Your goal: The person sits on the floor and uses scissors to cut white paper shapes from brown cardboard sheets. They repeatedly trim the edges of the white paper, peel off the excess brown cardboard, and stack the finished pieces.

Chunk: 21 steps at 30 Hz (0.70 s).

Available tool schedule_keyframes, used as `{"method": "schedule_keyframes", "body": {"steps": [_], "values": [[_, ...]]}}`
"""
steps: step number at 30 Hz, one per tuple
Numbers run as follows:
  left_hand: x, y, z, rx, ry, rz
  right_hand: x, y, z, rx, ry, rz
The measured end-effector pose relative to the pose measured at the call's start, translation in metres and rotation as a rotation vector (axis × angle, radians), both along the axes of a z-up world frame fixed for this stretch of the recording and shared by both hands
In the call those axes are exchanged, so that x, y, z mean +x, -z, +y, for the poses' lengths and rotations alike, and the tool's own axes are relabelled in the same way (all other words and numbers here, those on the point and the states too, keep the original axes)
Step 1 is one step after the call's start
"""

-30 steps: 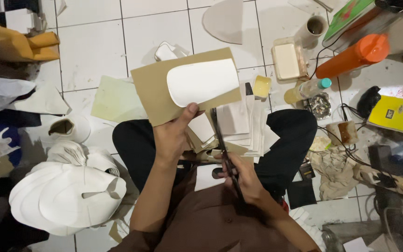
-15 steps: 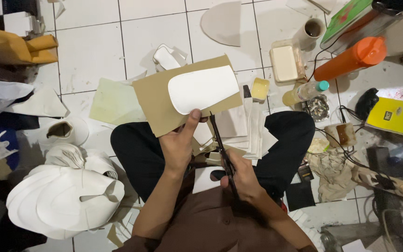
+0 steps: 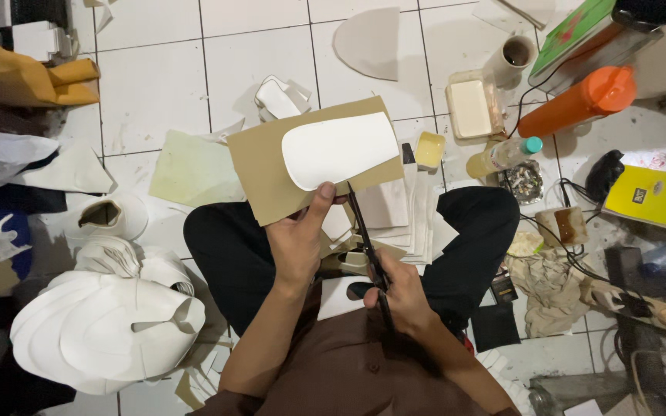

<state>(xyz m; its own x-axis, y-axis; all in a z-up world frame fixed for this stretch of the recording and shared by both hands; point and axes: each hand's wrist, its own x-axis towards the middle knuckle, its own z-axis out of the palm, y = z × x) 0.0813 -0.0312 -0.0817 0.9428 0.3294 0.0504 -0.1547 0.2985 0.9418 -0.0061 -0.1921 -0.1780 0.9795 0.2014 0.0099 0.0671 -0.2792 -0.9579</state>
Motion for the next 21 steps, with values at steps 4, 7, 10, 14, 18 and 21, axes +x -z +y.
{"method": "schedule_keyframes", "body": {"steps": [4, 7, 10, 14, 18, 21], "values": [[0.000, -0.006, 0.001, -0.025, -0.011, 0.037, -0.002, -0.005, 0.002, -0.016, 0.002, -0.015], [0.010, 0.023, 0.013, -0.086, -0.068, 0.047, -0.008, 0.009, -0.005, -0.054, -0.031, -0.036], [0.025, 0.038, 0.045, -0.196, -0.036, 0.053, -0.022, 0.026, -0.020, -0.093, -0.045, 0.070], [0.036, 0.010, 0.080, 0.028, 0.475, 0.173, -0.007, 0.009, -0.032, 0.225, 0.016, 0.043], [0.027, -0.008, 0.074, 0.169, 0.941, 0.247, 0.028, -0.028, -0.020, 0.347, -0.032, -0.056], [0.025, -0.003, 0.065, 0.139, 1.149, 0.333, 0.049, -0.033, -0.013, 0.378, 0.006, -0.066]]}}
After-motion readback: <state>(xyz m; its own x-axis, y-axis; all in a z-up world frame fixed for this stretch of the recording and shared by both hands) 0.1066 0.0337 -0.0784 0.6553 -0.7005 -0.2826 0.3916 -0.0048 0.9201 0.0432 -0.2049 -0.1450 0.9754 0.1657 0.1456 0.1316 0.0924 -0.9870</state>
